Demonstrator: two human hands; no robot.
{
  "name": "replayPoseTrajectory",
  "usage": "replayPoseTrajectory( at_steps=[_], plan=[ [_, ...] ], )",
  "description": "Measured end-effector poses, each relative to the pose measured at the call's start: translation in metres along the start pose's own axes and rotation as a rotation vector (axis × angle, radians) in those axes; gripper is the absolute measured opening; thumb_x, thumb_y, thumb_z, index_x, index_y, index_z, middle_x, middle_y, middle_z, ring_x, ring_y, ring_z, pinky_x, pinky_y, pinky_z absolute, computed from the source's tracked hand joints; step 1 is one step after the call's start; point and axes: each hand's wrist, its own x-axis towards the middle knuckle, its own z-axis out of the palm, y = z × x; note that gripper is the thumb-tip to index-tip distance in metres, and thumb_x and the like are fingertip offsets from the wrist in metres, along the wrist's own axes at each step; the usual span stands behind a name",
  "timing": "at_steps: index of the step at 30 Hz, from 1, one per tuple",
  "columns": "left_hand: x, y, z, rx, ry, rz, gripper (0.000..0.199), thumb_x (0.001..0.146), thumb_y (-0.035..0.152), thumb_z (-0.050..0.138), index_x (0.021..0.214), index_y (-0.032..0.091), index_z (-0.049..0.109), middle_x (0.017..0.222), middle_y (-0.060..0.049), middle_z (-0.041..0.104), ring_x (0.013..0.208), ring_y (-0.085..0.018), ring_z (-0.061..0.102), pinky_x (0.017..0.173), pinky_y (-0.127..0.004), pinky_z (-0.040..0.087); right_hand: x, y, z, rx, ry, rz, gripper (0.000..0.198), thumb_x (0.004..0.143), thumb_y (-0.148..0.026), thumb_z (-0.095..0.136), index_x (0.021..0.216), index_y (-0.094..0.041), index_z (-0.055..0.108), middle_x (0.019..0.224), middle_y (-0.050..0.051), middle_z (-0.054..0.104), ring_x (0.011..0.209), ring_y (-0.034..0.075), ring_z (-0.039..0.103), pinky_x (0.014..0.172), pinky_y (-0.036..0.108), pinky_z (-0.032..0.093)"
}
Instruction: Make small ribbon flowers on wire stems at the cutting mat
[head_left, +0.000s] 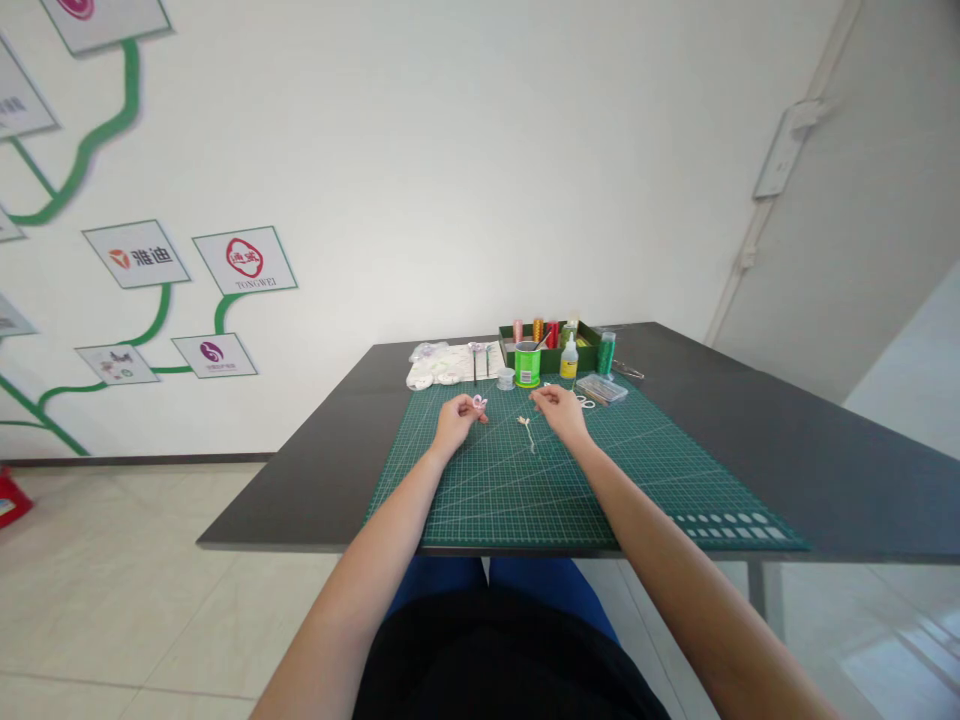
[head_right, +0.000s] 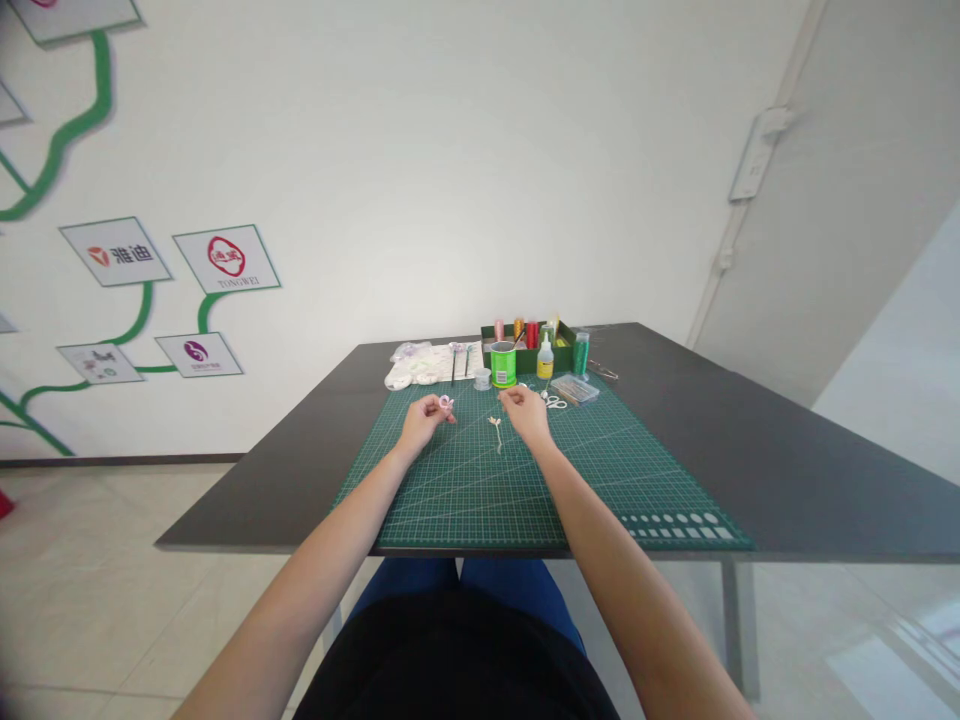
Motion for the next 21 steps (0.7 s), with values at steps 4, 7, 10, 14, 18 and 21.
replayPoseTrajectory(
  at_steps=[4,7,10,14,18,21],
  plan=[
    [-0.001,0.001,-0.002,-0.036,0.069,-0.039,0.032,0.073,0.042,0.078,0.070,0.017,0.057,0.064,-0.003,0.071,0.065,-0.019,0.069,0.076,-0.031,0.051,0.001,0.007,-0.009,-0.211,0.058,0.031,0.016,0.080,-0.033,0.062,0.078,-0.018,0.068,0.071,0.005,0.069,0.071,0.021,0.063,0.069,0.032,0.044],
    [-0.002,0.000,0.000,-0.052,0.068,-0.054,0.032,0.073,0.040,0.079,0.071,0.017,0.058,0.064,-0.003,0.071,0.065,-0.019,0.070,0.076,-0.032,0.051,-0.004,0.007,-0.004,-0.333,-0.004,0.023,0.017,0.079,-0.034,0.069,0.070,-0.020,0.067,0.071,0.005,0.069,0.072,0.021,0.064,0.067,0.030,0.043],
    [-0.002,0.000,0.002,-0.075,0.068,-0.074,0.031,0.072,0.039,0.080,0.071,0.016,0.058,0.067,-0.004,0.072,0.066,-0.019,0.070,0.076,-0.032,0.052,-0.009,0.007,0.003,-0.432,-0.071,0.019,0.024,0.077,-0.036,0.075,0.062,-0.020,0.065,0.071,0.006,0.070,0.078,0.023,0.065,0.069,0.030,0.043],
    [-0.001,0.000,0.003,-0.107,0.060,-0.096,0.031,0.072,0.037,0.081,0.072,0.016,0.059,0.071,-0.006,0.074,0.067,-0.019,0.071,0.077,-0.034,0.054,-0.012,0.009,0.009,-0.495,-0.148,0.013,0.022,0.074,-0.033,0.079,0.061,-0.020,0.067,0.074,0.008,0.072,0.086,0.025,0.067,0.074,0.031,0.045],
    [-0.002,0.001,0.003,-0.101,0.021,-0.110,0.031,0.071,0.038,0.082,0.074,0.014,0.063,0.075,-0.007,0.075,0.070,-0.020,0.072,0.077,-0.034,0.053,-0.011,0.013,0.011,-0.467,-0.203,0.016,0.012,0.074,-0.022,0.076,0.063,-0.019,0.069,0.073,0.008,0.072,0.082,0.025,0.068,0.073,0.030,0.047],
    [-0.003,0.001,0.004,-0.087,-0.007,-0.115,0.032,0.069,0.039,0.083,0.075,0.014,0.065,0.078,-0.008,0.076,0.072,-0.020,0.072,0.077,-0.034,0.052,-0.008,0.015,0.010,-0.391,-0.214,0.013,0.012,0.072,-0.018,0.074,0.061,-0.018,0.069,0.071,0.008,0.072,0.078,0.024,0.069,0.073,0.031,0.048]
  ],
)
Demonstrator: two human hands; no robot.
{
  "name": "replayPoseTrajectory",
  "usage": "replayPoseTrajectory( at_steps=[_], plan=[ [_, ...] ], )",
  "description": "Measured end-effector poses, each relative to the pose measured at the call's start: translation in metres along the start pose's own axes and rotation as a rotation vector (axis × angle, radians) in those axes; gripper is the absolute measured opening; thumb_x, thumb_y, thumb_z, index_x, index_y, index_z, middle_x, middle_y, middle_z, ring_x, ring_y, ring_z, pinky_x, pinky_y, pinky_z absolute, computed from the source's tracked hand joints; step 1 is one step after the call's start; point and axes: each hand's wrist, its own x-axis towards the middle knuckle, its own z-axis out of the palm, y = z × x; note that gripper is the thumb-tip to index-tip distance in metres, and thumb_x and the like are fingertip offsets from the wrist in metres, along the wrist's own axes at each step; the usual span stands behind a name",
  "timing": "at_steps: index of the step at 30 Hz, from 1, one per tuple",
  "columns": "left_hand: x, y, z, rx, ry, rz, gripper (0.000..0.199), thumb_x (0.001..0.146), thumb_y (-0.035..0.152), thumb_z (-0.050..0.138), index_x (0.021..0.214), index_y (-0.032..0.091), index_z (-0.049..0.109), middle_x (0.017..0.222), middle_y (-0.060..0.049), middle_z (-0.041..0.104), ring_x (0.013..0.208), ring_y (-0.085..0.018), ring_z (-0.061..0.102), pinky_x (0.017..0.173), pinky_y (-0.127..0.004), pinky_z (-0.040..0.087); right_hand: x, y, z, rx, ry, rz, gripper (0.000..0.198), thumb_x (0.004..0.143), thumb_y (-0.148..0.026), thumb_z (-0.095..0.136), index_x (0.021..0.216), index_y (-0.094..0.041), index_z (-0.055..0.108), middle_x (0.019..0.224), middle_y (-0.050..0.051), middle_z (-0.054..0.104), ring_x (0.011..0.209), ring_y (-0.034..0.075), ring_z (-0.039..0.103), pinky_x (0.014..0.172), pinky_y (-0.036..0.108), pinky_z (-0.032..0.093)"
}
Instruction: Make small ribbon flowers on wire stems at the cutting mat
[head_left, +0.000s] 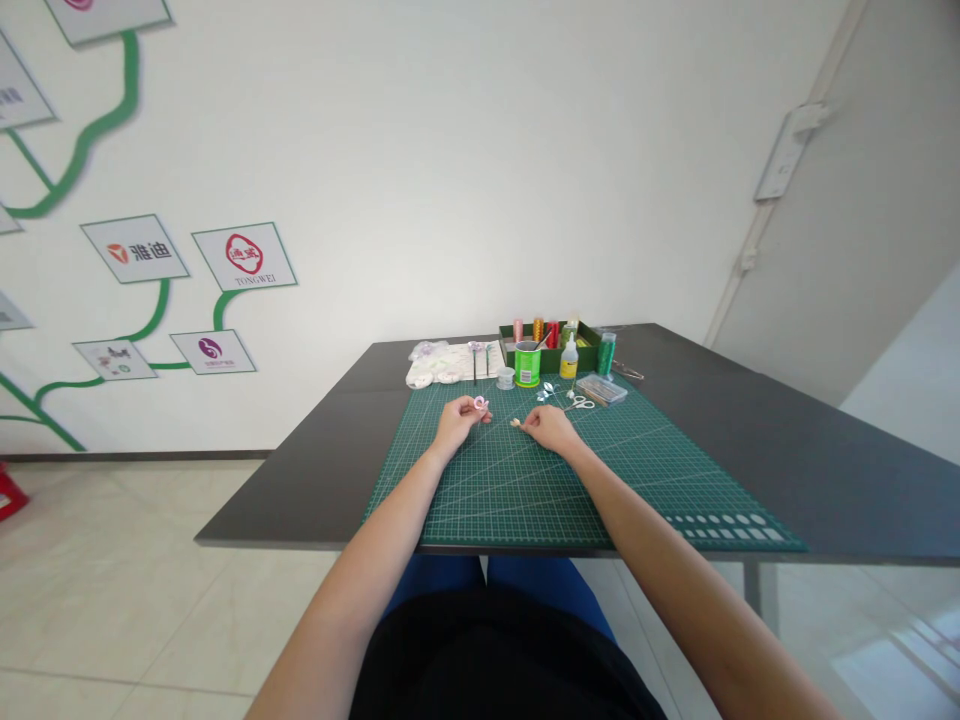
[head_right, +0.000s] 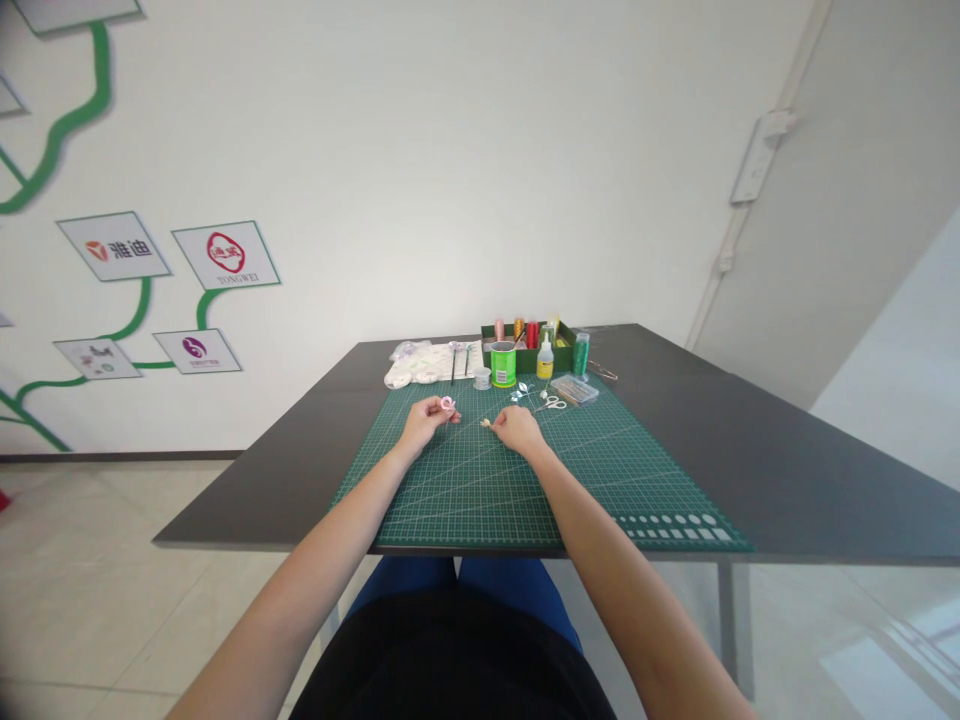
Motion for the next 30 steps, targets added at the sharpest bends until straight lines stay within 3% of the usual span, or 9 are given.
replayPoseTrajectory(
  at_steps=[6,11,14,16,21,30],
  plan=[
    [-0.004,0.006,0.004,-0.046,-0.033,-0.010,0.034,0.064,0.039,0.087,0.073,0.015,0.065,0.081,-0.008,0.077,0.086,-0.024,0.073,0.088,-0.037,0.050,0.006,0.000,0.000,0.305,0.024,-0.042,0.014,0.076,-0.031,0.071,0.069,-0.018,0.070,0.069,0.007,0.073,0.071,0.023,0.068,0.070,0.033,0.052],
    [-0.009,0.012,0.010,-0.112,-0.157,-0.017,0.037,0.060,0.040,0.090,0.078,0.014,0.071,0.091,-0.011,0.079,0.100,-0.028,0.071,0.097,-0.040,0.046,0.003,-0.010,0.007,0.596,0.051,-0.139,0.029,0.074,-0.048,0.073,0.077,-0.020,0.069,0.082,0.007,0.075,0.079,0.022,0.067,0.078,0.036,0.053],
    [-0.011,0.012,0.016,-0.146,-0.230,-0.062,0.042,0.057,0.040,0.092,0.084,0.012,0.076,0.092,-0.011,0.079,0.098,-0.027,0.070,0.097,-0.040,0.046,-0.002,-0.017,0.011,0.732,0.057,-0.188,0.037,0.069,-0.056,0.076,0.077,-0.021,0.069,0.087,0.005,0.073,0.086,0.022,0.064,0.084,0.037,0.051],
    [-0.012,0.011,0.019,-0.163,-0.267,-0.091,0.045,0.054,0.040,0.093,0.085,0.012,0.078,0.089,-0.009,0.078,0.092,-0.025,0.070,0.096,-0.038,0.046,-0.005,-0.021,0.013,0.806,0.025,-0.201,0.040,0.068,-0.058,0.077,0.075,-0.020,0.068,0.080,0.004,0.069,0.080,0.020,0.062,0.079,0.035,0.050],
    [-0.016,0.013,0.027,-0.136,-0.369,-0.089,0.043,0.060,0.044,0.091,0.085,0.011,0.079,0.087,-0.010,0.078,0.084,-0.021,0.069,0.087,-0.032,0.048,-0.009,-0.028,0.014,0.924,-0.041,-0.168,0.044,0.066,-0.060,0.078,0.073,-0.019,0.064,0.068,-0.001,0.060,0.060,0.013,0.050,0.059,0.029,0.043],
    [-0.018,0.012,0.029,-0.107,-0.404,-0.097,0.039,0.063,0.043,0.089,0.081,0.010,0.077,0.084,-0.011,0.078,0.082,-0.023,0.071,0.085,-0.033,0.049,-0.004,-0.021,-0.006,0.979,0.011,-0.014,0.044,0.065,-0.058,0.078,0.078,-0.022,0.057,0.086,0.002,0.065,0.082,0.017,0.060,0.068,0.025,0.047]
  ],
)
